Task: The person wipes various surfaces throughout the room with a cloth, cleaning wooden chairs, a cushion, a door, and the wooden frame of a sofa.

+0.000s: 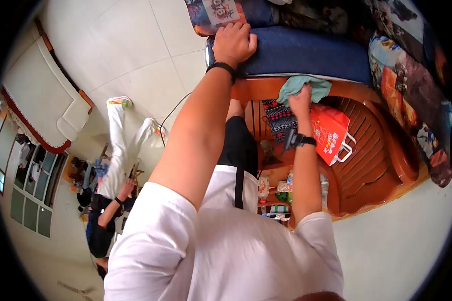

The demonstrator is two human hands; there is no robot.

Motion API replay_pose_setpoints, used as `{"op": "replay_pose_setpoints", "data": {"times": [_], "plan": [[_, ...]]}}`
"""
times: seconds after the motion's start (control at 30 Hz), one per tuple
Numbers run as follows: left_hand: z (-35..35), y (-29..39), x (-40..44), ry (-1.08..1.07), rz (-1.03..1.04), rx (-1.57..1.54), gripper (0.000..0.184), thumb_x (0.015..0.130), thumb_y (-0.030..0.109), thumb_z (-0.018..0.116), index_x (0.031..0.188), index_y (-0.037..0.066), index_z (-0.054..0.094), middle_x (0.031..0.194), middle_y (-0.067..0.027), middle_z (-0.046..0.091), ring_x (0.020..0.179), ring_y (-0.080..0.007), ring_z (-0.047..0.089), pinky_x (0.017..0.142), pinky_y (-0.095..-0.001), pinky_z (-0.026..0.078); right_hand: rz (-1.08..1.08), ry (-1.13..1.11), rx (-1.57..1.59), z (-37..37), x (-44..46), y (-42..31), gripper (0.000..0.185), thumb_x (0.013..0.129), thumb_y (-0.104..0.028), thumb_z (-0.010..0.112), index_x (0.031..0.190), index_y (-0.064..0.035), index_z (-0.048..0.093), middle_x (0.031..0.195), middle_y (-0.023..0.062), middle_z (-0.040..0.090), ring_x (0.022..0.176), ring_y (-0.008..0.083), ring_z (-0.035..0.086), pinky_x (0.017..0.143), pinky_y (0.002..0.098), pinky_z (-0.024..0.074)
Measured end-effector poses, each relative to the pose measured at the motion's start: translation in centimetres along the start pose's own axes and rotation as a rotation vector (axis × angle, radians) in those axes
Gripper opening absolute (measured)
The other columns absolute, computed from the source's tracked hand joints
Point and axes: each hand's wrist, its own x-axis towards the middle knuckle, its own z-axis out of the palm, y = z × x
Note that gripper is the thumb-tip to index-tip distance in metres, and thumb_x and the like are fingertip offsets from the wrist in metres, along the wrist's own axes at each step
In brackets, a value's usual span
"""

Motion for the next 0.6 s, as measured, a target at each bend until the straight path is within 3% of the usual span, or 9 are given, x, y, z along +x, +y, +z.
{"op": "replay_pose_setpoints", "data": {"times": [0.1, 0.2, 0.23, 0.33, 0.37, 0.43, 0.5, 0.53, 0.6], "plan": [[0.2, 0.0, 0.0, -0.017, 0.031, -0.010, 0.024, 0.080, 0.028, 0.053, 0.081, 0.008, 0.066, 0.086, -0.0090, 0.067, 0.086, -0.0282, 0.063, 0.074, -0.0423, 0.048, 0.403, 0.004, 0.246, -3.0, 1.8, 3.4, 0.034, 0.073, 0.003, 0.052, 0.106, 0.0010, 0.060, 0.099, 0.0121, 0.064, 0.090, 0.0263, 0.059, 0.084, 0.0366, 0.0478], [0.6, 0.0, 0.3, -0.054, 0.071, -0.017, 0.025, 0.081, 0.028, 0.053, 0.082, 0.007, 0.066, 0.087, -0.0106, 0.067, 0.088, -0.0301, 0.063, 0.076, -0.0430, 0.048, 0.755, 0.415, 0.707, -3.5, 2.8, 5.9, 0.028, 0.075, 0.006, 0.046, 0.099, 0.0004, 0.060, 0.094, 0.0035, 0.062, 0.082, 0.0149, 0.057, 0.075, 0.0293, 0.0472], [0.6, 0.2, 0.3, -0.054, 0.065, -0.013, 0.025, 0.081, 0.027, 0.052, 0.083, 0.006, 0.065, 0.088, -0.0116, 0.067, 0.089, -0.0313, 0.063, 0.077, -0.0434, 0.048, 0.649, 0.428, 0.722, -2.9, 2.7, 5.8, 0.027, 0.074, 0.006, 0.046, 0.098, 0.0019, 0.059, 0.092, 0.0032, 0.060, 0.081, 0.0148, 0.054, 0.074, 0.0295, 0.0462], [0.7, 1.2, -0.1, -0.069, 0.076, -0.053, 0.027, 0.081, 0.024, 0.050, 0.091, 0.005, 0.066, 0.095, -0.0136, 0.067, 0.093, -0.0337, 0.062, 0.079, -0.0454, 0.047, 0.819, 0.477, 0.679, -0.1, 1.2, 4.1, 0.032, 0.076, 0.001, 0.056, 0.108, 0.0038, 0.056, 0.105, 0.0079, 0.059, 0.093, 0.0184, 0.055, 0.086, 0.0308, 0.0435], [0.9, 1.3, -0.2, -0.062, 0.047, -0.066, 0.028, 0.081, 0.024, 0.050, 0.095, 0.004, 0.066, 0.097, -0.0139, 0.067, 0.094, -0.0342, 0.062, 0.080, -0.0463, 0.047, 0.860, 0.427, 0.860, -0.5, 0.5, 1.3, 0.038, 0.078, 0.000, 0.055, 0.116, 0.0034, 0.054, 0.107, 0.0087, 0.060, 0.098, 0.0206, 0.055, 0.089, 0.0323, 0.0433], [1.2, 2.1, -0.5, -0.111, 0.187, -0.178, 0.031, 0.081, 0.022, 0.049, 0.099, 0.003, 0.066, 0.099, -0.0162, 0.067, 0.095, -0.0376, 0.061, 0.083, -0.0487, 0.047, 0.881, 0.557, 1.007, 0.8, -1.2, -1.7, 0.046, 0.080, -0.004, 0.055, 0.125, 0.0020, 0.051, 0.111, 0.0092, 0.059, 0.103, 0.0223, 0.054, 0.092, 0.0343, 0.0430], [1.7, 2.3, -0.8, -0.021, 0.144, -0.095, 0.034, 0.082, 0.023, 0.047, 0.101, 0.002, 0.065, 0.100, -0.0199, 0.066, 0.096, -0.0412, 0.060, 0.085, -0.0497, 0.046, 0.927, 0.741, 1.116, 3.0, -1.8, -4.6, 0.048, 0.081, -0.009, 0.056, 0.128, 0.0011, 0.051, 0.119, 0.0101, 0.057, 0.106, 0.0234, 0.053, 0.093, 0.0351, 0.0422], [1.6, 2.1, -0.6, -0.145, 0.104, -0.061, 0.036, 0.083, 0.024, 0.045, 0.103, 0.001, 0.064, 0.102, -0.0221, 0.065, 0.097, -0.0425, 0.059, 0.086, -0.0499, 0.046, 0.864, 0.887, 1.143, 5.4, -1.7, -5.5, 0.036, 0.072, -0.009, 0.060, 0.105, 0.0039, 0.057, 0.109, 0.0129, 0.058, 0.100, 0.0284, 0.055, 0.091, 0.0374, 0.0429], [1.0, 2.4, -0.4, -0.349, -0.010, 0.073, 0.041, 0.085, 0.027, 0.042, 0.105, -0.002, 0.063, 0.106, -0.0260, 0.063, 0.100, -0.0451, 0.058, 0.088, -0.0512, 0.045, 0.704, 0.941, 0.763, 9.6, -3.0, -7.1, 0.027, 0.067, -0.010, 0.063, 0.091, 0.0020, 0.062, 0.105, 0.0128, 0.057, 0.099, 0.0333, 0.055, 0.088, 0.0402, 0.0433]]}}
